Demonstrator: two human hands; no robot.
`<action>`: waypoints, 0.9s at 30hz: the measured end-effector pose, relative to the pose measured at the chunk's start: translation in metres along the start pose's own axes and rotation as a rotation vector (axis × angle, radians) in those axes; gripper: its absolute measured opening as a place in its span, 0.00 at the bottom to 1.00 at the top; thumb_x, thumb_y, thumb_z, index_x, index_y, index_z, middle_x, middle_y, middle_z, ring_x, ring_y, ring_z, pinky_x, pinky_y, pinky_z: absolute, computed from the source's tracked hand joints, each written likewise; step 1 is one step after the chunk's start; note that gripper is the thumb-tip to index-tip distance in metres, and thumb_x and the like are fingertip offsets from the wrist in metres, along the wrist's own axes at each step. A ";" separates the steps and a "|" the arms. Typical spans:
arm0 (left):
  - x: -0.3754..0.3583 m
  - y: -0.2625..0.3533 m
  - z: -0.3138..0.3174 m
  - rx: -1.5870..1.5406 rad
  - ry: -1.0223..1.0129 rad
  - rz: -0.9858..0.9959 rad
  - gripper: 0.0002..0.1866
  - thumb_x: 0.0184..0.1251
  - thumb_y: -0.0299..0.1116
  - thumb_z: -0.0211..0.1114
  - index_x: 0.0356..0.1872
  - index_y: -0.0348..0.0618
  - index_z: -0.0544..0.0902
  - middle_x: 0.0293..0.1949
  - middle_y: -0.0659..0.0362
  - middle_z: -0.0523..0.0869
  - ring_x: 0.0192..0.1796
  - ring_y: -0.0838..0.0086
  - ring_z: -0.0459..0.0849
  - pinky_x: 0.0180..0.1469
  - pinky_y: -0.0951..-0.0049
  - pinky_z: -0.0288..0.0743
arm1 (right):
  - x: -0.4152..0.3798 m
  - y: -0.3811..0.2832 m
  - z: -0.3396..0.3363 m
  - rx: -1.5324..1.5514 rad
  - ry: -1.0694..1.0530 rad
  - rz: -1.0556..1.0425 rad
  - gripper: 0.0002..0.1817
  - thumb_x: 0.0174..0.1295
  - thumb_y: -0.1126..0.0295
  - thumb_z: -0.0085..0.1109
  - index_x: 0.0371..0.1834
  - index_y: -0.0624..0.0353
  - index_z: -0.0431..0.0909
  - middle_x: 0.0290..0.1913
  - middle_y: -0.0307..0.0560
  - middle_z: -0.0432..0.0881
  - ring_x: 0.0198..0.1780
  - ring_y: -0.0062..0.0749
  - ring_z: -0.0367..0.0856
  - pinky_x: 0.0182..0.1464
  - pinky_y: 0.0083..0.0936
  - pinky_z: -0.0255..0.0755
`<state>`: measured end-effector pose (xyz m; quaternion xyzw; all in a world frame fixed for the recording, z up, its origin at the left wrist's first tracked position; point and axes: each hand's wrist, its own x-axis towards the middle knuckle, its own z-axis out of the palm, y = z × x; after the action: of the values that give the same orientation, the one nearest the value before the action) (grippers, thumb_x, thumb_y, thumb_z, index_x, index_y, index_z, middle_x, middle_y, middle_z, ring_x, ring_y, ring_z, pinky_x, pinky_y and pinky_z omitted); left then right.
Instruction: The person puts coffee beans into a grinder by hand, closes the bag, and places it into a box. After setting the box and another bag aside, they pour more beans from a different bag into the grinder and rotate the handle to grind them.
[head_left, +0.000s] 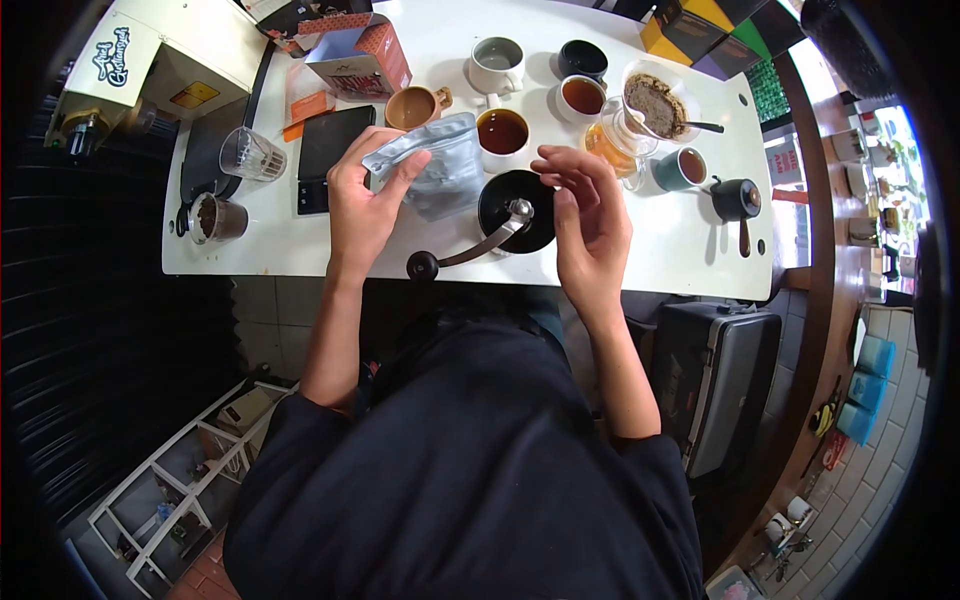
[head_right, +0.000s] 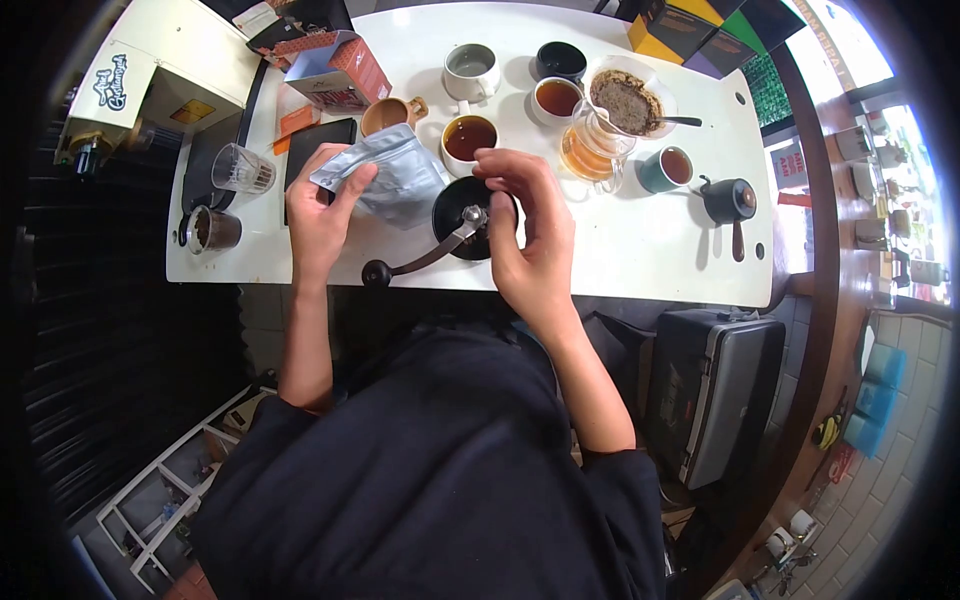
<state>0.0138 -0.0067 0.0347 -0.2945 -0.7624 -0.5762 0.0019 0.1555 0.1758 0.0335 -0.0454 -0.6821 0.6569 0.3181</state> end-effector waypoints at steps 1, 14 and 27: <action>0.001 0.004 -0.002 -0.008 0.009 0.030 0.13 0.65 0.32 0.74 0.38 0.32 0.82 0.36 0.58 0.84 0.39 0.76 0.81 0.46 0.75 0.75 | 0.008 -0.006 0.003 -0.098 -0.022 -0.075 0.19 0.63 0.87 0.49 0.57 0.67 0.74 0.58 0.53 0.79 0.57 0.38 0.82 0.61 0.31 0.74; -0.002 0.054 -0.022 0.020 -0.047 0.386 0.11 0.55 0.20 0.76 0.39 0.41 0.86 0.40 0.58 0.86 0.43 0.73 0.85 0.45 0.73 0.79 | 0.048 -0.052 0.023 -0.326 -0.360 -0.292 0.11 0.55 0.80 0.69 0.41 0.62 0.81 0.40 0.46 0.81 0.44 0.41 0.82 0.46 0.32 0.76; -0.006 0.040 -0.019 -0.191 -0.055 0.231 0.12 0.57 0.28 0.78 0.39 0.36 0.86 0.38 0.58 0.87 0.40 0.77 0.85 0.43 0.75 0.77 | 0.045 -0.052 0.036 -0.377 -0.385 -0.246 0.10 0.57 0.80 0.66 0.41 0.65 0.78 0.39 0.49 0.80 0.39 0.45 0.81 0.42 0.34 0.75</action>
<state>0.0304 -0.0192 0.0746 -0.3948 -0.6650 -0.6337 0.0190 0.1207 0.1588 0.1011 0.1047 -0.8403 0.4716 0.2461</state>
